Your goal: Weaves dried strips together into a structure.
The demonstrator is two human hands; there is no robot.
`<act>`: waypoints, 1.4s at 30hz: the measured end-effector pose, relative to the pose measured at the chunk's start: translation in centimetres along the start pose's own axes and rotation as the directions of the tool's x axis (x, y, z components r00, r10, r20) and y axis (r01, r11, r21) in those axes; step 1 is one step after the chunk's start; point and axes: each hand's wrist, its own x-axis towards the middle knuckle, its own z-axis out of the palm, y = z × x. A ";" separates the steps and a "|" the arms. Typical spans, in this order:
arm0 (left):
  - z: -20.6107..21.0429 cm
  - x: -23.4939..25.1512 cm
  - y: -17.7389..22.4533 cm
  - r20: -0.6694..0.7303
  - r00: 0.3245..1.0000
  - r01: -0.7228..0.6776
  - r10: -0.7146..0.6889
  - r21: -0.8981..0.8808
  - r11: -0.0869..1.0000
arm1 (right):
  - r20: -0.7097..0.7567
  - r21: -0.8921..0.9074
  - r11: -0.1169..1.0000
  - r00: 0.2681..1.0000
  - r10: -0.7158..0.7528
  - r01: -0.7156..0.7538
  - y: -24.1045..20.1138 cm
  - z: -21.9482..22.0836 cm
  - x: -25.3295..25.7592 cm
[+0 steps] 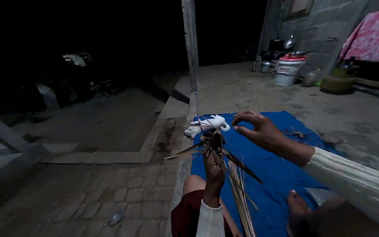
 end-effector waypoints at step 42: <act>1.2 1.6 -10.7 0.353 0.934 0.065 0.061 -0.333 0.941 | 0.519 -0.095 0.984 0.836 0.179 -0.151 1.6 -1.4 0.8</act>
